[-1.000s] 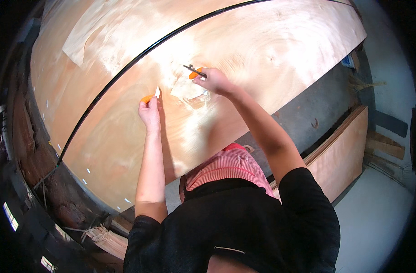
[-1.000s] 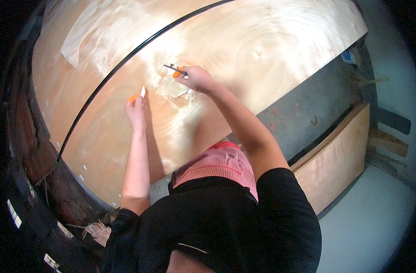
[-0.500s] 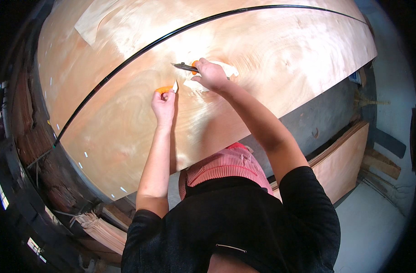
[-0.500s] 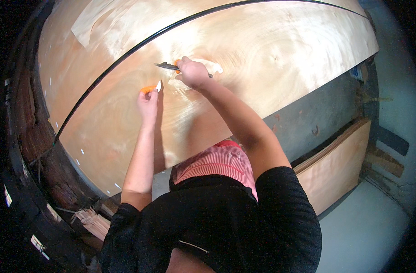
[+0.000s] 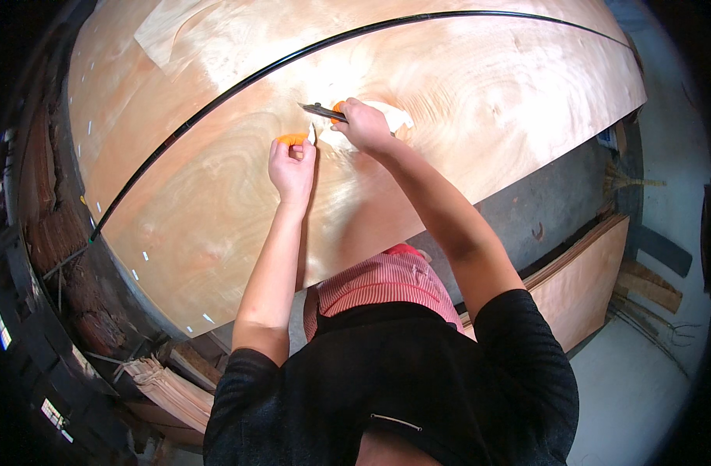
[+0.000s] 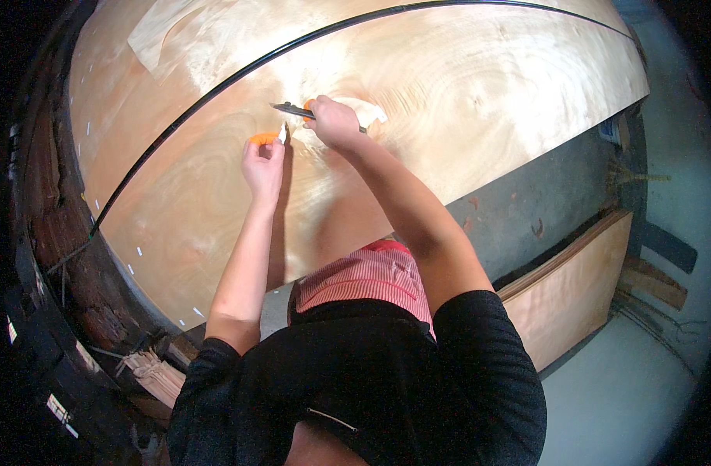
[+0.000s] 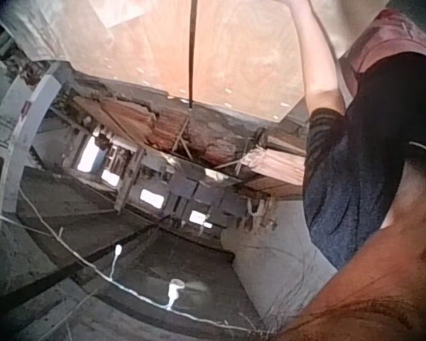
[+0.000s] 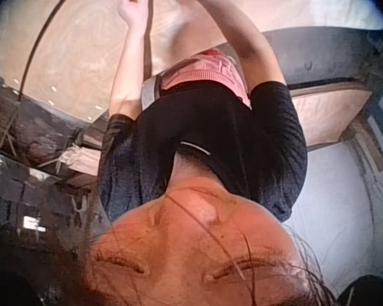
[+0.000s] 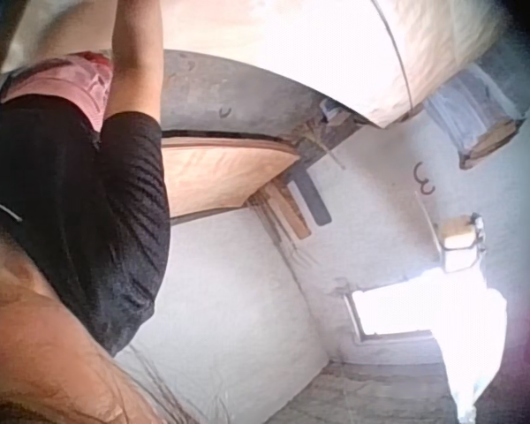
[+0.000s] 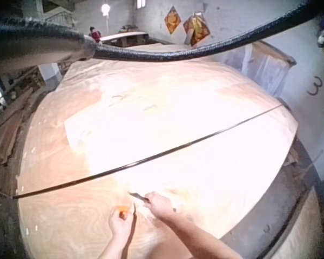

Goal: The person uses a utility knife to cut thin sheets of wood veneer on a large curved surface. They trace around a template to cut out specific shapes, then stack the cut pieces on a nearby pile. The person repeats this process with multiple veneer sheets throughout the video.

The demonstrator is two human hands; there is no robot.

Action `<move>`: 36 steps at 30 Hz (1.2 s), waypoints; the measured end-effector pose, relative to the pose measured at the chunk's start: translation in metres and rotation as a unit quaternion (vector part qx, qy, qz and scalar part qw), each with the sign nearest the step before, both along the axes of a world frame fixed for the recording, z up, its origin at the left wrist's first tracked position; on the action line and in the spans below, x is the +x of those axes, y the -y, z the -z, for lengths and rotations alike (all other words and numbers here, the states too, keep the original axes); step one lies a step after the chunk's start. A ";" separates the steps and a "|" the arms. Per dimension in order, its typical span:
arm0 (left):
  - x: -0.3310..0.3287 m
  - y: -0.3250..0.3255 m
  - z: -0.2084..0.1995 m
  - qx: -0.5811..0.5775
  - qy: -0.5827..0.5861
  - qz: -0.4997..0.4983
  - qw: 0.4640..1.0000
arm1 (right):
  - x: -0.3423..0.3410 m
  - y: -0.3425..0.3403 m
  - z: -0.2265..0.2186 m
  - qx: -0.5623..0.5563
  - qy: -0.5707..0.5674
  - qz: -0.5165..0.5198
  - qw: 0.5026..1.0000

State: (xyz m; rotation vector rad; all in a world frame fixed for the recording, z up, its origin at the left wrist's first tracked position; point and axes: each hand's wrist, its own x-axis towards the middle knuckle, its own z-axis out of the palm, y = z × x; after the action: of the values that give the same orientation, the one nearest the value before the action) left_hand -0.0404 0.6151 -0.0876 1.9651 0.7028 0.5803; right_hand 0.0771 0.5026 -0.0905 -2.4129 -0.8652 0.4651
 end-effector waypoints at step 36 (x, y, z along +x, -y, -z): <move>-0.030 0.015 0.003 0.335 -0.110 0.234 0.906 | 0.007 -0.023 -0.018 -0.114 -0.025 0.013 0.993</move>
State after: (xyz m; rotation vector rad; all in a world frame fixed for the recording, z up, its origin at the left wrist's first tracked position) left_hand -0.0703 0.6001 -0.0903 2.7590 0.1247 0.3185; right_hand 0.0839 0.5251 -0.0729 -2.6028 -0.7963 0.6419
